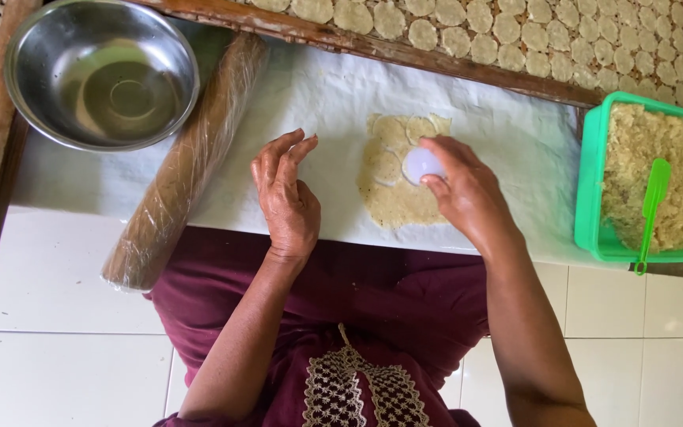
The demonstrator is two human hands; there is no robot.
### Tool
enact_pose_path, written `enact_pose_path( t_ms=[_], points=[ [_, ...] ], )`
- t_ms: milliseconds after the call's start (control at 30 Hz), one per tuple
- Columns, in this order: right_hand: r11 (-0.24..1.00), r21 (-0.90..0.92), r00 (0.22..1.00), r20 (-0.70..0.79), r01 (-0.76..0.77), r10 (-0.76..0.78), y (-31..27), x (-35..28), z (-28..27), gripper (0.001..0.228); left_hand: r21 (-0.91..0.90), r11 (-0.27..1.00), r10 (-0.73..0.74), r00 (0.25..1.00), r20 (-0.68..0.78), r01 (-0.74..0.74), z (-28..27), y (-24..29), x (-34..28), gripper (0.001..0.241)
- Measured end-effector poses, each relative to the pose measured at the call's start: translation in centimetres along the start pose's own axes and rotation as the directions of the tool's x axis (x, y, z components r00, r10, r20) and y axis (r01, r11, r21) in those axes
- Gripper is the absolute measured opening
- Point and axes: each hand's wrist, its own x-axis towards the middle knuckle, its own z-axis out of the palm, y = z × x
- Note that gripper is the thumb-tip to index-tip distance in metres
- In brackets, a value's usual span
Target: Flattening dough with a rolling pin and using a circular cutter to create round snack pieces on a drying tray.
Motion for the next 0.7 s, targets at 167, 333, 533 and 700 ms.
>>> enact_pose_path(
  t_ms=[167, 333, 533, 700],
  points=[
    [0.999, 0.016, 0.997, 0.063, 0.032, -0.033, -3.1, -2.3, -0.5, 0.052, -0.027, 1.0, -0.012, 1.0, -0.025, 0.012, -0.2, 0.2, 0.1, 0.081],
    [0.998, -0.004, 0.991, 0.12, 0.061, -0.06, -5.7, -3.3, -0.5, 0.05, -0.031, 0.999, -0.026, 1.0, -0.014, 0.025, -0.5, 0.3, 0.1, 0.081],
    [0.999, -0.033, 0.988, 0.153, 0.02, -0.015, -6.4, -3.2, -0.3, 0.05, -0.046, 0.999, -0.015, 1.0, -0.006, 0.015, -0.5, 0.3, 0.2, 0.08],
    [0.995, -0.096, 0.987, 0.16, 0.013, 0.002, -6.4, -3.2, 0.4, 0.049, -0.038, 0.999, 0.015, 1.0, -0.011, -0.016, -0.6, 0.4, 0.3, 0.077]
  ],
)
